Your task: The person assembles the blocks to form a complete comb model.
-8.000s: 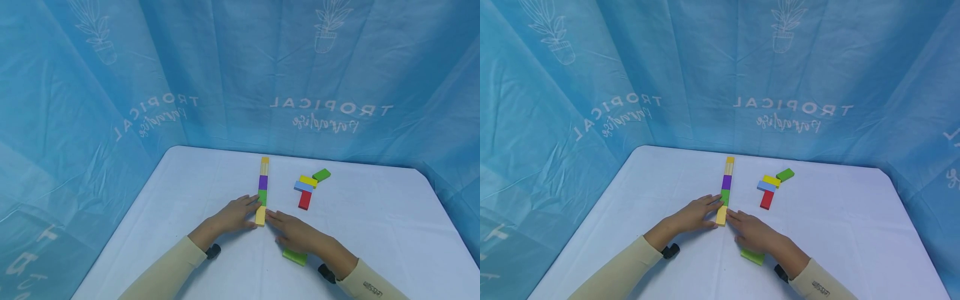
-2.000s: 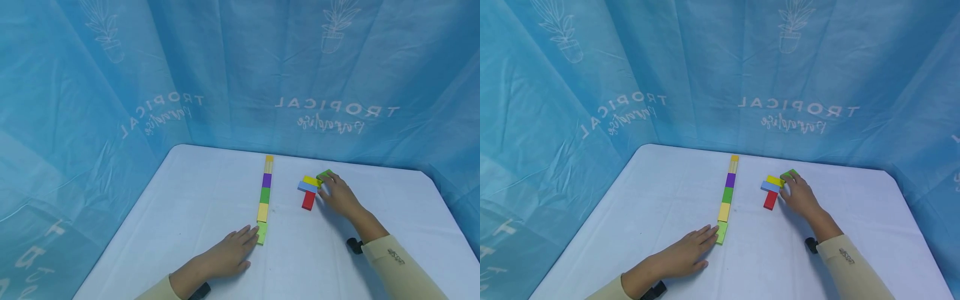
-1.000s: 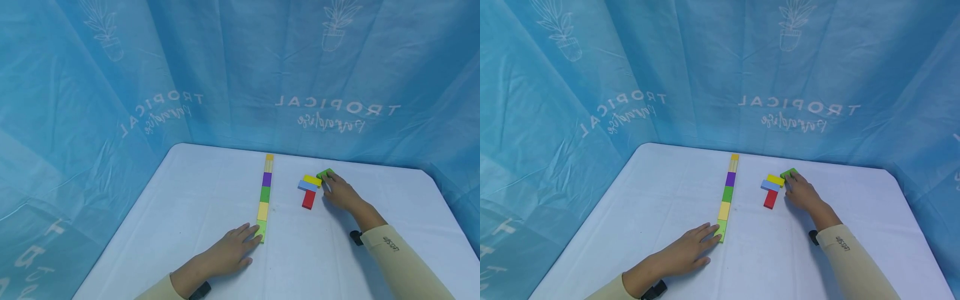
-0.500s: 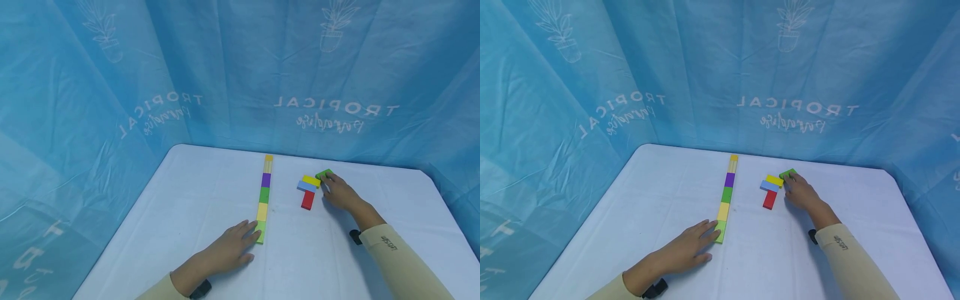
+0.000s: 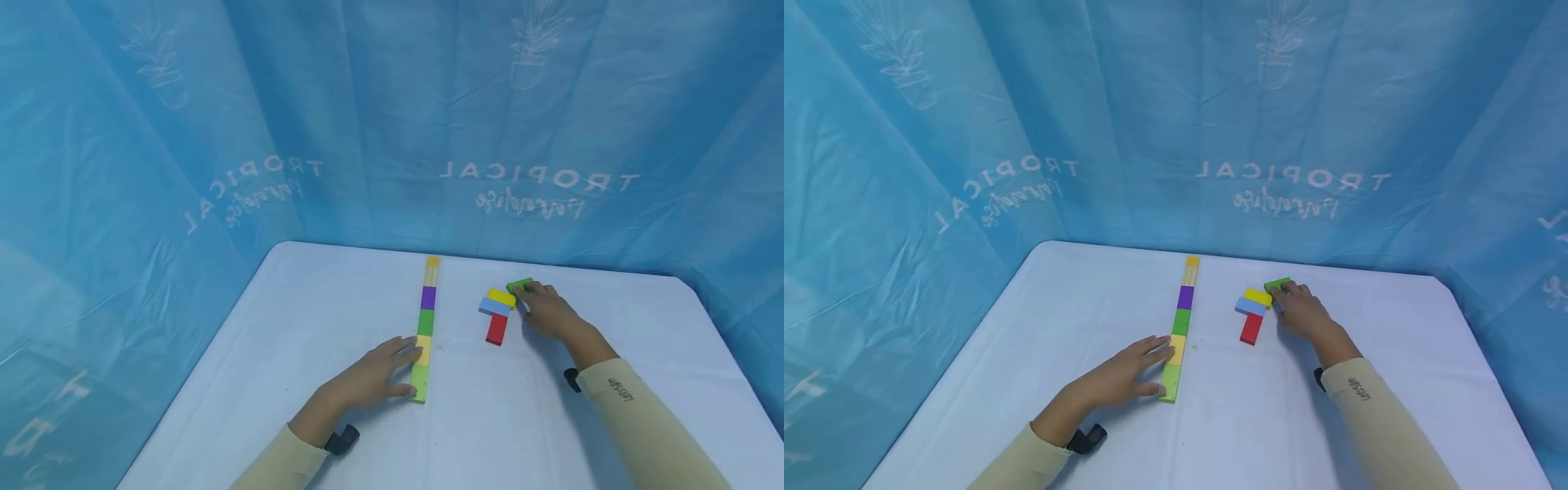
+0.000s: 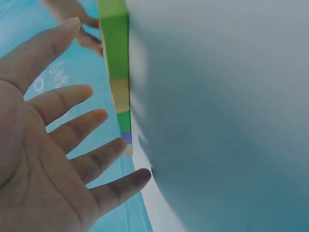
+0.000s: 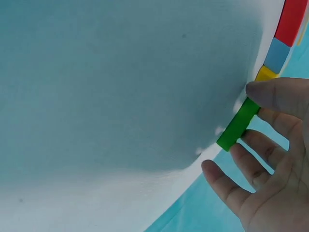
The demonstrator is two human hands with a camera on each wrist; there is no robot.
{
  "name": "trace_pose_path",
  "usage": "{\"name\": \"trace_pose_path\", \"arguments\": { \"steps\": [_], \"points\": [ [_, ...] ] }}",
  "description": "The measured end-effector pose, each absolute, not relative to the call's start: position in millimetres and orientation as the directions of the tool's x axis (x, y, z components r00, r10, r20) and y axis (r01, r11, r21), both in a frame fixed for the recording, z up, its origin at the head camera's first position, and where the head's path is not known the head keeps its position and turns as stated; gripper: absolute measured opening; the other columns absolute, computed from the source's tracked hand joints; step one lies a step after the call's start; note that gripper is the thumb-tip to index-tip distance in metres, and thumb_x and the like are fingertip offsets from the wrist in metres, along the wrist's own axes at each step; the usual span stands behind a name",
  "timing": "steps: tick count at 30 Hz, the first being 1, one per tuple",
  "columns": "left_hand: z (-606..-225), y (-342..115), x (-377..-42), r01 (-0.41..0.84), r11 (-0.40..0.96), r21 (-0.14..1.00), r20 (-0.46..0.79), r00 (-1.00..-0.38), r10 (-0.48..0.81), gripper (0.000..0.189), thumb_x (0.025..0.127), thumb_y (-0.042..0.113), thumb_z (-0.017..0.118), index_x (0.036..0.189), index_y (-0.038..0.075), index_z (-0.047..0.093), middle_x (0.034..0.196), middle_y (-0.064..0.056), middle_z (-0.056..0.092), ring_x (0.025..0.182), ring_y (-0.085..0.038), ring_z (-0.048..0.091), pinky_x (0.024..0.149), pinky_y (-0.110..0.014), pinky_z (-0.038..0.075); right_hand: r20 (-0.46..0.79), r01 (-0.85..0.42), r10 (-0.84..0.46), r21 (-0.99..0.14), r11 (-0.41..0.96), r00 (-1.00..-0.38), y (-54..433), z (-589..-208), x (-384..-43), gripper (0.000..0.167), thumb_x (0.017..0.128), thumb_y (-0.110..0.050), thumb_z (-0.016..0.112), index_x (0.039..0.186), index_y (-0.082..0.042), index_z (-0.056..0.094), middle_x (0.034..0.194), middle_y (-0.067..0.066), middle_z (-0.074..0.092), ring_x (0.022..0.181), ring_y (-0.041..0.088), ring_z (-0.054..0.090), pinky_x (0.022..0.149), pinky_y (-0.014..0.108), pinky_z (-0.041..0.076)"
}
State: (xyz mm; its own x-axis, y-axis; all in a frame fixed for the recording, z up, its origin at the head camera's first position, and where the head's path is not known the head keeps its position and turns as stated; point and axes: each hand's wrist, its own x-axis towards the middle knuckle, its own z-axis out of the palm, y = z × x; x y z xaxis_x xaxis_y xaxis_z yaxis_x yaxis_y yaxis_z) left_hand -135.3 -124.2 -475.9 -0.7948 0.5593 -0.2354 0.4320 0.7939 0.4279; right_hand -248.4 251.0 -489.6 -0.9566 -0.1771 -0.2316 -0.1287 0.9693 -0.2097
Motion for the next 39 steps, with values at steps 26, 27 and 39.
{"name": "trace_pose_path", "arguments": {
  "steps": [26,27,39],
  "points": [
    [-482,-121,-160,0.363,0.737,0.57,-0.289,-0.751,0.594,0.089,0.082,0.049,0.081,0.158,0.034,0.035,0.171,0.008,0.017,0.161,-0.026,0.006,0.131,-0.051,0.004,-0.218,-0.148,-0.198,-0.227,0.963,-0.956,254,-486,-249,0.068,0.097,-0.013,0.062,0.159,-0.015,0.033,0.159,0.022,0.031,0.138,0.046,0.032,0.107,0.062,0.047],
    [-483,-121,-161,0.365,0.735,0.571,-0.289,-0.749,0.596,0.089,0.082,0.049,0.08,0.157,0.034,0.036,0.171,0.008,0.017,0.161,-0.026,0.006,0.131,-0.051,0.003,-0.218,-0.145,-0.197,-0.231,0.962,-0.956,255,-486,-250,0.068,0.097,-0.013,0.061,0.159,-0.015,0.033,0.159,0.021,0.03,0.139,0.045,0.032,0.108,0.062,0.047],
    [-486,-119,-165,0.358,0.738,0.572,-0.302,-0.745,0.595,0.088,0.082,0.049,0.08,0.157,0.035,0.036,0.171,0.011,0.016,0.161,-0.024,0.004,0.131,-0.051,0.001,-0.201,-0.081,-0.167,-0.377,0.923,-0.965,267,-484,-261,0.055,0.1,-0.01,0.057,0.152,-0.002,0.043,0.155,0.025,0.037,0.143,0.047,0.034,0.114,0.062,0.04]
  ]
}}
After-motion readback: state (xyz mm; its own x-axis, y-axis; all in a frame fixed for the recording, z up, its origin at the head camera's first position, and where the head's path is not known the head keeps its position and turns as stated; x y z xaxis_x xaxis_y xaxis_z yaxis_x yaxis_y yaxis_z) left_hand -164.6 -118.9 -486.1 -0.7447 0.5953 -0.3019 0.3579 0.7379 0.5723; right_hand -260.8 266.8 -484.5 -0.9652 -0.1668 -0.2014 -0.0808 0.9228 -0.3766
